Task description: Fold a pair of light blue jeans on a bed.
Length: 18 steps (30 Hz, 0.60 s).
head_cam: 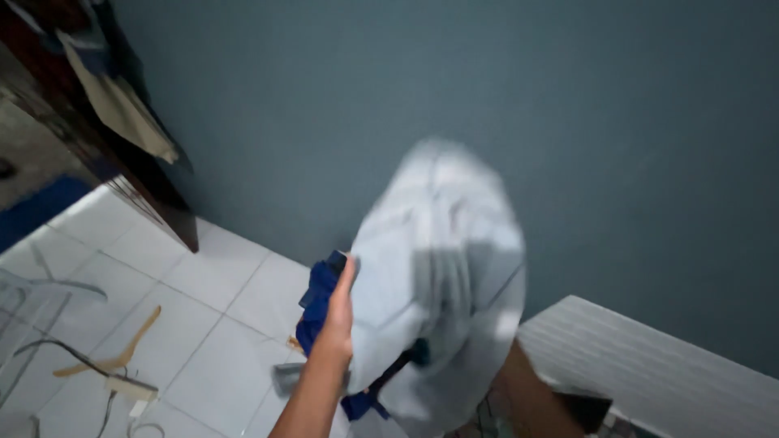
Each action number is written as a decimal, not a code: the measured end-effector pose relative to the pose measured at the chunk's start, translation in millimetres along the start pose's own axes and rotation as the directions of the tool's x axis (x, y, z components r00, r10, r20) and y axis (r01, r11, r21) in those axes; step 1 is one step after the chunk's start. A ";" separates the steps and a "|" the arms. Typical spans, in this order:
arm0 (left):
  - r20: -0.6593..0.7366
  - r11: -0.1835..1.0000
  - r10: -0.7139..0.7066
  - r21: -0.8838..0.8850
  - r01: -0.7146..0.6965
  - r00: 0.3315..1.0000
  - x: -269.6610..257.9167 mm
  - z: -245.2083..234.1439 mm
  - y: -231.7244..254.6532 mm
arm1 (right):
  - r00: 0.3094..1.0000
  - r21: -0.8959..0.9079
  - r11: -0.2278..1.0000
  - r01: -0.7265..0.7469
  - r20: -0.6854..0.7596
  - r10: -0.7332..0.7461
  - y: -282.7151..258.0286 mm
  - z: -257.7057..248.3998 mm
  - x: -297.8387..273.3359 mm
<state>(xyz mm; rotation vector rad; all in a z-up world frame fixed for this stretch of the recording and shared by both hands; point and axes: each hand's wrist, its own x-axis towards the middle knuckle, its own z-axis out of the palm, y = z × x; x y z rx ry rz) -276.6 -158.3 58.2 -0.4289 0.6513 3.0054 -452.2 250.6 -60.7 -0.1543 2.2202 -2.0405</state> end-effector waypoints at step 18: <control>-0.088 0.967 0.232 0.125 -0.220 0.969 -155.7 -94.8 28.0 | 0.942 0.378 0.923 -0.072 0.330 -0.062 76.8 105.5 1.6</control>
